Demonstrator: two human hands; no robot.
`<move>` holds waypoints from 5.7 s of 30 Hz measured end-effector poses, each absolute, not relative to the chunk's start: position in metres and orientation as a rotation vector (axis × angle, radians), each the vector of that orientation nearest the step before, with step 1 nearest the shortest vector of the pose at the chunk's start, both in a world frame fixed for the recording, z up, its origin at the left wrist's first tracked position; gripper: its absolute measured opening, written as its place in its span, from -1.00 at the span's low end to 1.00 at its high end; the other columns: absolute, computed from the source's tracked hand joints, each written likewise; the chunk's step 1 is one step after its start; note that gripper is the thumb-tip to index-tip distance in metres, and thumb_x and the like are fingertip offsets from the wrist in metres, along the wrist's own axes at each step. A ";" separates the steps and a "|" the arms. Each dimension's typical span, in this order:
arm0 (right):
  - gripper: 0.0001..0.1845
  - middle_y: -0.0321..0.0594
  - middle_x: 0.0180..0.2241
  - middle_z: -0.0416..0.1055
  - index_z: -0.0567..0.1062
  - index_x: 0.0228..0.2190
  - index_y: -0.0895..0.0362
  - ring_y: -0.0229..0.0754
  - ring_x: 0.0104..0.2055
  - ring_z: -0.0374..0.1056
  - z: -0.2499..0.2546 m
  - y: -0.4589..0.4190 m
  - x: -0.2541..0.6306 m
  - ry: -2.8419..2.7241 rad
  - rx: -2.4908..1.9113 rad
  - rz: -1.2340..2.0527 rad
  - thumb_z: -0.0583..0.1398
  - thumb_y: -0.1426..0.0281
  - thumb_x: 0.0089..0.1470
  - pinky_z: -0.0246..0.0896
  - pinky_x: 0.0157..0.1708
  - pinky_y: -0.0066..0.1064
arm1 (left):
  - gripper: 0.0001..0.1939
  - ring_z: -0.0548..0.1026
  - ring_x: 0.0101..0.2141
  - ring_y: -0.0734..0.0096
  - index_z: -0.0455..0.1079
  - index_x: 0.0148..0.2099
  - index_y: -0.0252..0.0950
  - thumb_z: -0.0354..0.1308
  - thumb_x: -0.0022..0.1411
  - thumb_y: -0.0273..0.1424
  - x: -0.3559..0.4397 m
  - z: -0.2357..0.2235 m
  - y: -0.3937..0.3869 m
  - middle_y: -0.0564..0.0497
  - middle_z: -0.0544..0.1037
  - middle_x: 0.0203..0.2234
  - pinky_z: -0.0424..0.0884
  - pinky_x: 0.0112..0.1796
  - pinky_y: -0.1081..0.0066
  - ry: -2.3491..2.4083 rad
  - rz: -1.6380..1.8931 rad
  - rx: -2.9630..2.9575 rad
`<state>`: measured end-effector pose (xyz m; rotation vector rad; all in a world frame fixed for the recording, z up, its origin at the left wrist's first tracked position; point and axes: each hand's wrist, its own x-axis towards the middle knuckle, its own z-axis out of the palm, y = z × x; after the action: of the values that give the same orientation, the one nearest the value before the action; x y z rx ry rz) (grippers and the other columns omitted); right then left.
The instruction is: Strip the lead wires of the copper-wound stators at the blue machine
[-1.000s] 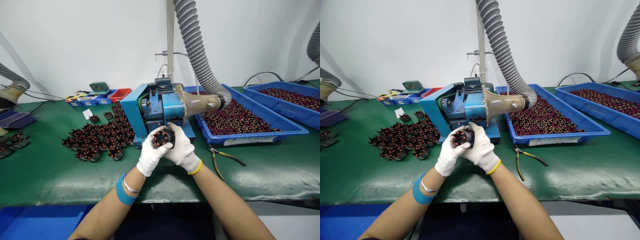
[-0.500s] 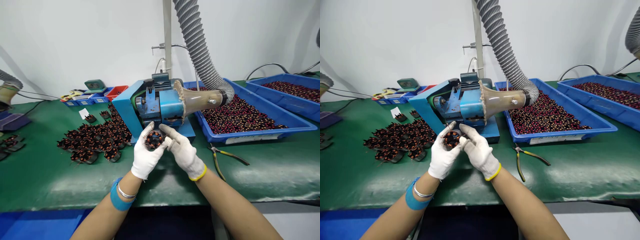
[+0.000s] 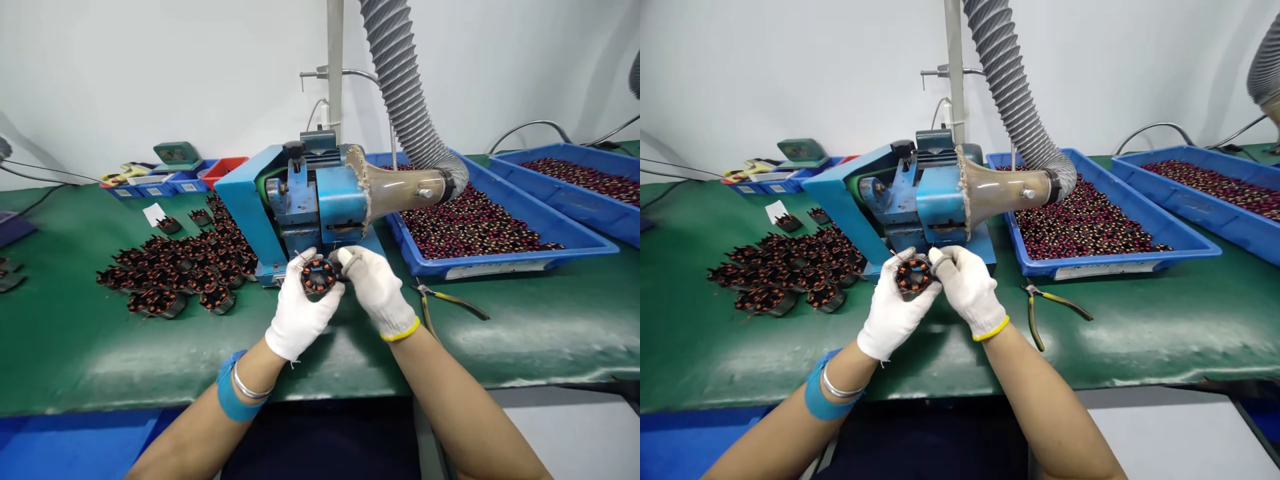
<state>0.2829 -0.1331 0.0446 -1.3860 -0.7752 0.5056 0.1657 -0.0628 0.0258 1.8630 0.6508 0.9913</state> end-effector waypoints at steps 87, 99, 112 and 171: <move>-0.84 -0.31 -0.56 0.39 0.46 -0.55 0.14 -0.28 -0.52 0.30 0.049 -0.134 0.277 -0.600 -1.182 0.606 0.21 0.29 -0.10 0.30 -0.43 -0.38 | -0.45 0.48 -0.10 0.25 0.20 0.02 -0.26 0.16 -0.09 -0.55 0.149 0.037 -0.036 -0.09 0.43 -0.12 0.45 -0.02 0.20 0.309 0.934 2.226; -0.74 -0.34 -0.60 0.35 0.38 -0.61 0.12 -0.33 -0.56 0.24 0.050 -0.131 0.279 -0.538 -1.156 0.602 0.26 0.21 -0.10 0.22 -0.52 -0.45 | -0.47 0.49 -0.19 0.30 0.19 -0.04 -0.25 0.18 -0.13 -0.54 0.157 0.031 -0.047 -0.03 0.43 -0.20 0.48 -0.12 0.26 0.396 1.062 2.240; -0.72 -0.39 -0.61 0.27 0.32 -0.57 0.10 -0.35 -0.59 0.21 0.047 -0.130 0.283 -0.521 -1.145 0.609 0.21 0.19 -0.03 0.23 -0.54 -0.47 | -0.41 0.52 -0.17 0.29 0.15 -0.03 -0.21 0.23 -0.15 -0.54 0.161 0.025 -0.055 -0.02 0.46 -0.17 0.48 -0.08 0.22 0.447 1.030 2.100; -0.73 -0.20 -0.33 0.56 0.59 -0.24 0.12 -0.11 -0.25 0.46 0.055 -0.149 0.304 -1.082 -1.556 0.530 0.19 0.28 0.05 0.37 -0.18 -0.29 | -0.42 0.48 -0.10 0.27 0.14 0.06 -0.26 0.28 0.01 -0.45 0.169 0.027 -0.037 -0.09 0.43 -0.10 0.43 -0.02 0.17 0.330 1.199 2.157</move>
<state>0.3039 -0.1490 0.0546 -1.5561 -1.0823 0.5301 0.1687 -0.0372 0.0275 2.1568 0.3297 1.1988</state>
